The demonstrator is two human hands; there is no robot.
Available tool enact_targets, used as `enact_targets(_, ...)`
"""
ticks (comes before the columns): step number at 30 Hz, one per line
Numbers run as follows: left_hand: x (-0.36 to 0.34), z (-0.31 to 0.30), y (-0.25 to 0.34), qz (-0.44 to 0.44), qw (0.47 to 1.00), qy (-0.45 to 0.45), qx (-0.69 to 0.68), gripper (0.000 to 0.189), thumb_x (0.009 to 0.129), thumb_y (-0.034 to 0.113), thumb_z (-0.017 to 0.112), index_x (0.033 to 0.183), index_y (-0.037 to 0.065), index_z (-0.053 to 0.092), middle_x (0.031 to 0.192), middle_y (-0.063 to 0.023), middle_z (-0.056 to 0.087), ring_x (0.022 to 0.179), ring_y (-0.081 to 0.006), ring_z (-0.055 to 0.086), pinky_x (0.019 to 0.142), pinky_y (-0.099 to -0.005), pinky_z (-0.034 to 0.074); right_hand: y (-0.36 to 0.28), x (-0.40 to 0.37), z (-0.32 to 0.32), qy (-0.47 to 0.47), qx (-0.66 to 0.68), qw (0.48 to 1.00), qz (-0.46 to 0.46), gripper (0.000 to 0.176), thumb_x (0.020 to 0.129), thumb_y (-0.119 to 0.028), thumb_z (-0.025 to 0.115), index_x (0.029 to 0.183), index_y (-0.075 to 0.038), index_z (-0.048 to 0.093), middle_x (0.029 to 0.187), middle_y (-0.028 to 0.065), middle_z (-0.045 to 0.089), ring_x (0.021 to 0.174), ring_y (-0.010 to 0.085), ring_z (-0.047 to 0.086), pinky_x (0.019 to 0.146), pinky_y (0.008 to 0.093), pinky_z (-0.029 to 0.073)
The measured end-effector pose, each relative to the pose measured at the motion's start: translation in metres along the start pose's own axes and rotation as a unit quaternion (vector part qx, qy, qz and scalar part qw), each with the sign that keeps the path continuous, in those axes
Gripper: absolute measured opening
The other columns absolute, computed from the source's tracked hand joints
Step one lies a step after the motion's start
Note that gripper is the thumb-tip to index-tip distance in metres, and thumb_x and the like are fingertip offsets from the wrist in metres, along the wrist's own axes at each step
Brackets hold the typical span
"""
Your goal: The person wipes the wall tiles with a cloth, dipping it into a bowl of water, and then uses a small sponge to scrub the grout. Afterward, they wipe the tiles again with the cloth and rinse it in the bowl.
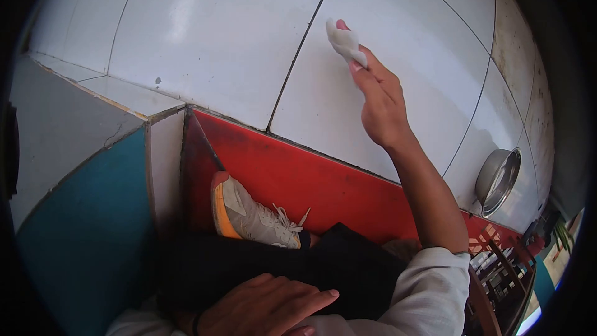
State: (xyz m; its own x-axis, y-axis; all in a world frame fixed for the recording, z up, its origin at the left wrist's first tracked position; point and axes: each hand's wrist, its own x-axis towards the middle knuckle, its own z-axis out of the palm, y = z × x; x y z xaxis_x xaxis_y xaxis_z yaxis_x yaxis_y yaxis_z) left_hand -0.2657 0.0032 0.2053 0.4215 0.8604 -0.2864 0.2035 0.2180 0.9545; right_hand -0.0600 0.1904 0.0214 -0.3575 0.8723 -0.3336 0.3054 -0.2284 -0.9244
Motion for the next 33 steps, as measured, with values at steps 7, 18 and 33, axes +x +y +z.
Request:
enact_targets(7, 0.014, -0.018, 0.002, -0.016, 0.997, -0.067, -0.044, 0.066, 0.083, 0.007, 0.071, 0.142, 0.005, 0.044, 0.111, -0.0184, 0.066, 0.092, -0.0346, 0.065, 0.08, -0.0461, 0.05, 0.016, -0.002, 0.038, -0.228, -0.4, 0.859, -0.223, 0.065, 0.087, -0.007, 0.053, 0.151, -0.016, 0.045, 0.162, 0.0071, 0.036, 0.153, 0.0291, 0.027, 0.127, 0.0473, 0.017)
enact_targets(18, 0.006, 0.002, -0.004, 0.001, 0.997, -0.039, 0.07, 0.058, 0.086, 0.01, 0.069, 0.141, 0.002, 0.05, 0.121, -0.0189, 0.064, 0.103, -0.0341, 0.065, 0.09, -0.0445, 0.049, 0.059, -0.158, -0.099, -0.18, -0.547, 0.807, -0.127, 0.059, 0.087, -0.007, 0.054, 0.147, -0.009, 0.049, 0.153, 0.0113, 0.048, 0.145, 0.032, 0.041, 0.122, 0.047, 0.029)
enact_targets(33, 0.019, 0.043, -0.008, -0.098, 0.971, -0.049, 0.211, 0.058, 0.086, 0.004, 0.065, 0.141, -0.001, 0.048, 0.107, -0.0157, 0.066, 0.091, -0.0251, 0.065, 0.082, -0.0359, 0.052, 0.076, -0.312, -0.298, 0.449, 0.294, 0.844, 0.022, 0.051, 0.1, -0.02, 0.033, 0.142, 0.008, 0.043, 0.134, 0.027, 0.06, 0.124, 0.0374, 0.061, 0.105, 0.0442, 0.048)
